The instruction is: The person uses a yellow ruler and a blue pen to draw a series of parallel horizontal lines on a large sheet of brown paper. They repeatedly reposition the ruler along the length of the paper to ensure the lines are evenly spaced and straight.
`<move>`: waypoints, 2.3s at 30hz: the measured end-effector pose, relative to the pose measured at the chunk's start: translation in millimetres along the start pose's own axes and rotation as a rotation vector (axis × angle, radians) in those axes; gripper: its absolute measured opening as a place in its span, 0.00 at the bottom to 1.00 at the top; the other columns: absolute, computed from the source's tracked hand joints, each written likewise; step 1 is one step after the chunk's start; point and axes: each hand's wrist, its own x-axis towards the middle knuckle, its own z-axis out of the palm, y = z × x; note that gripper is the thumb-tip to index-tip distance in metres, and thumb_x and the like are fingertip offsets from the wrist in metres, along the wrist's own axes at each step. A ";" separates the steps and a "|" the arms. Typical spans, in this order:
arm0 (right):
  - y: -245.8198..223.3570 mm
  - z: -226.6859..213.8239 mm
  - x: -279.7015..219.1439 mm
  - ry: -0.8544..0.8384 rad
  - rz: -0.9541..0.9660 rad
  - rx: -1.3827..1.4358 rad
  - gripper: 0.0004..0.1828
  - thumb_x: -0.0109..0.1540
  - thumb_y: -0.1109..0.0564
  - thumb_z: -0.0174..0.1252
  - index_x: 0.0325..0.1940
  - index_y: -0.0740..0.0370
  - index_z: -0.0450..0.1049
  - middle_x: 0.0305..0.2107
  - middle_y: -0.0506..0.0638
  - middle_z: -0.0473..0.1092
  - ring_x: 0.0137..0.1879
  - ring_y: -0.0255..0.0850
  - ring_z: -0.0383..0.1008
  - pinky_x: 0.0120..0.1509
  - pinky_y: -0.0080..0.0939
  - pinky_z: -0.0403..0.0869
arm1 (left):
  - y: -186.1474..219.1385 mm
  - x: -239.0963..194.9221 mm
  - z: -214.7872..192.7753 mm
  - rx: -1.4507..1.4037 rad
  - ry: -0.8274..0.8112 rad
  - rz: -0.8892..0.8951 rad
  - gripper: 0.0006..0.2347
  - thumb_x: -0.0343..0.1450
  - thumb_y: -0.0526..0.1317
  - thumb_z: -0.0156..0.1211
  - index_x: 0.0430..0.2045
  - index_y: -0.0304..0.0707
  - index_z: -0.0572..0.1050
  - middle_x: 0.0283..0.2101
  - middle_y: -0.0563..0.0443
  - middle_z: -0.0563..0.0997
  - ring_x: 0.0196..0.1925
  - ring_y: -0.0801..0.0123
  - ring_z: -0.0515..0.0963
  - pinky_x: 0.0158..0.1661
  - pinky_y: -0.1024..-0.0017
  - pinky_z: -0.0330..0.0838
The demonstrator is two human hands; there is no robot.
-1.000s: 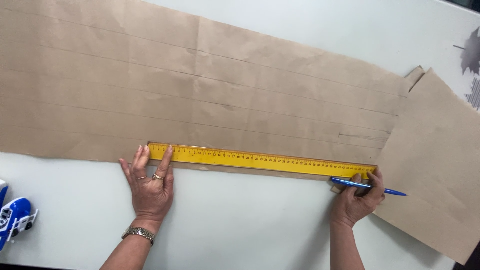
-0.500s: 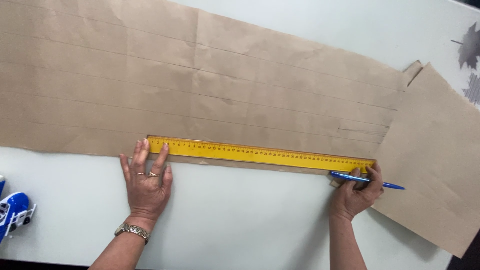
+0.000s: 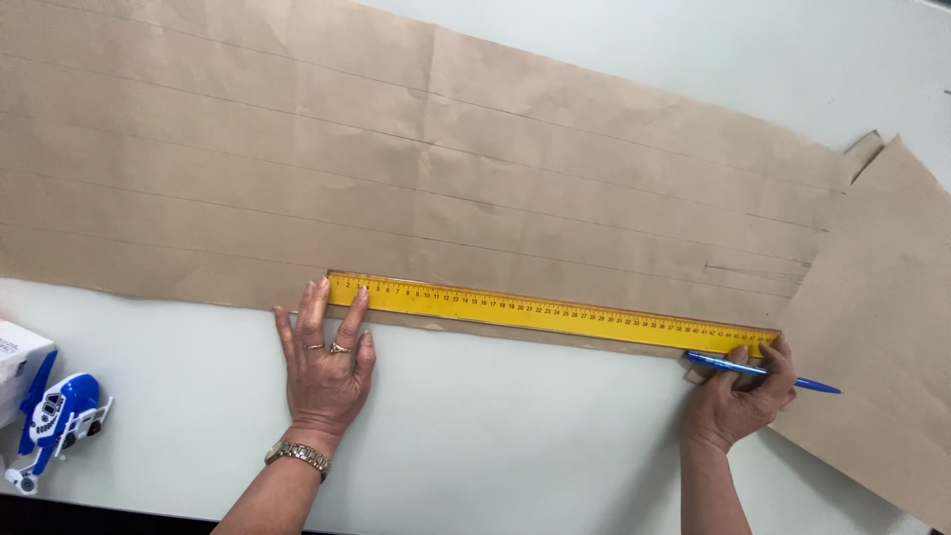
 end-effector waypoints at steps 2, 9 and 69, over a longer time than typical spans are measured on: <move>-0.2 -0.7 -0.1 -0.014 -0.002 0.008 0.11 0.68 0.70 0.51 0.53 0.63 0.63 0.59 0.59 0.66 0.58 0.51 0.62 0.57 0.42 0.62 | 0.1 -0.1 -0.6 0.000 -0.004 0.004 0.20 0.73 0.39 0.48 0.63 0.50 0.62 0.67 0.39 0.58 0.70 0.47 0.59 0.69 0.41 0.43; 0.1 1.6 -1.0 0.009 0.006 0.078 0.10 0.69 0.70 0.51 0.52 0.63 0.64 0.58 0.58 0.66 0.60 0.49 0.60 0.58 0.40 0.66 | -0.6 -0.6 -0.1 0.001 0.000 0.002 0.20 0.73 0.39 0.49 0.62 0.50 0.64 0.66 0.39 0.58 0.70 0.46 0.61 0.68 0.40 0.44; 22.0 6.0 0.5 0.059 0.121 0.063 0.09 0.64 0.61 0.54 0.48 0.55 0.67 0.58 0.49 0.66 0.54 0.44 0.63 0.56 0.37 0.68 | 119.5 76.5 -31.7 0.658 -1.054 0.282 0.40 0.61 0.79 0.33 0.66 0.82 0.27 0.55 0.03 0.57 0.59 0.24 0.63 0.58 0.48 0.58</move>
